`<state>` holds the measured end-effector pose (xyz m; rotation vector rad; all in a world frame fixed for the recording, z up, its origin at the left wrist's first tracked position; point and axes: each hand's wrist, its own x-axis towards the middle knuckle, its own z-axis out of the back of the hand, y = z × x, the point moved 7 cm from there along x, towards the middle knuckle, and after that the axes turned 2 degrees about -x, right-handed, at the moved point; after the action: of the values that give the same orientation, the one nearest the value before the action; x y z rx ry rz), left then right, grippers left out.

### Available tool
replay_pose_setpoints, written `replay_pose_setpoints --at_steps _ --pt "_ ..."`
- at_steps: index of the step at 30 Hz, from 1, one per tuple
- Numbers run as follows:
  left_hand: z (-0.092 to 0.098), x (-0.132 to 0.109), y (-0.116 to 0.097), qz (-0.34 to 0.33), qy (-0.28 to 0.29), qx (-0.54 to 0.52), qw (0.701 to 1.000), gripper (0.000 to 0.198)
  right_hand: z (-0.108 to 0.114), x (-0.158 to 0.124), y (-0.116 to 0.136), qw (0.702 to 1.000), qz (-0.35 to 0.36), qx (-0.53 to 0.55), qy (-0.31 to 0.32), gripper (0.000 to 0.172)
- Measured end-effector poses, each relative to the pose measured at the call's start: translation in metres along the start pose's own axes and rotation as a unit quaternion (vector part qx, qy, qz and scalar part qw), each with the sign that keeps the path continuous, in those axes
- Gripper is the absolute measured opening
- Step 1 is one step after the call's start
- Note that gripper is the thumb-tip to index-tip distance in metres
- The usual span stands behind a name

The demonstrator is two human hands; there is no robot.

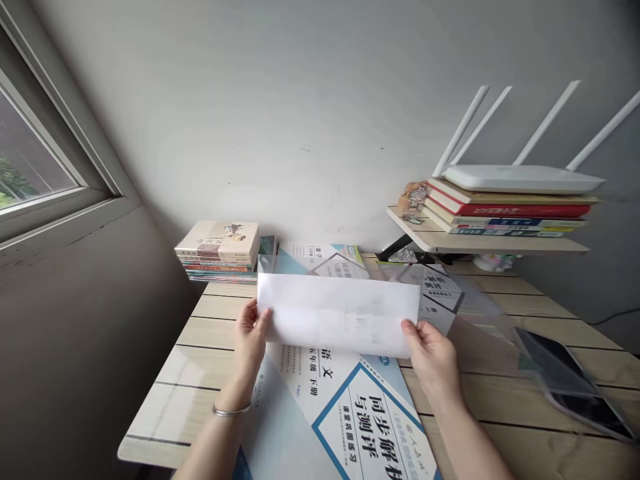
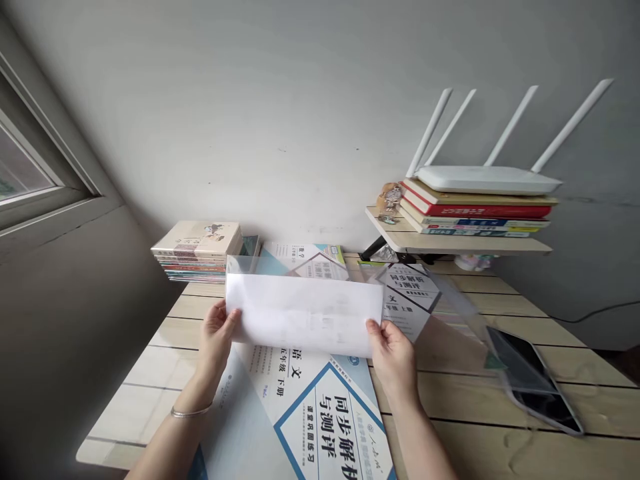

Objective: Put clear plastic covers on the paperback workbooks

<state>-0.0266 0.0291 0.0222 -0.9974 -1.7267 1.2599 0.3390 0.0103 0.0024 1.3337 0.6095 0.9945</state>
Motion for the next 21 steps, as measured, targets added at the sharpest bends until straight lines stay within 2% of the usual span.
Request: replay_pose_setpoints --at_steps 3,5,10,13,18,21 --pt "-0.002 0.002 -0.002 -0.013 0.000 0.026 1.000 0.029 0.001 0.001 0.010 0.996 0.045 -0.065 -0.037 0.043" --pt "-0.002 0.004 -0.001 -0.009 -0.004 0.023 1.000 0.028 -0.001 0.002 0.014 0.996 0.062 -0.046 -0.038 0.041" --pt "0.000 0.006 0.003 -0.006 -0.024 0.025 0.999 0.031 -0.014 0.007 0.008 0.994 0.054 0.076 0.060 0.036" --pt "-0.003 0.010 0.003 -0.011 -0.023 0.054 0.998 0.031 -0.011 0.011 0.002 0.997 0.048 0.051 0.037 0.037" --pt "-0.009 0.016 0.000 -0.033 -0.033 0.084 0.995 0.031 -0.009 0.014 0.008 0.997 0.078 -0.006 -0.015 0.039" --pt "-0.011 0.020 0.004 -0.034 -0.046 0.074 0.996 0.028 -0.015 0.014 0.009 0.996 0.080 0.035 0.016 0.038"
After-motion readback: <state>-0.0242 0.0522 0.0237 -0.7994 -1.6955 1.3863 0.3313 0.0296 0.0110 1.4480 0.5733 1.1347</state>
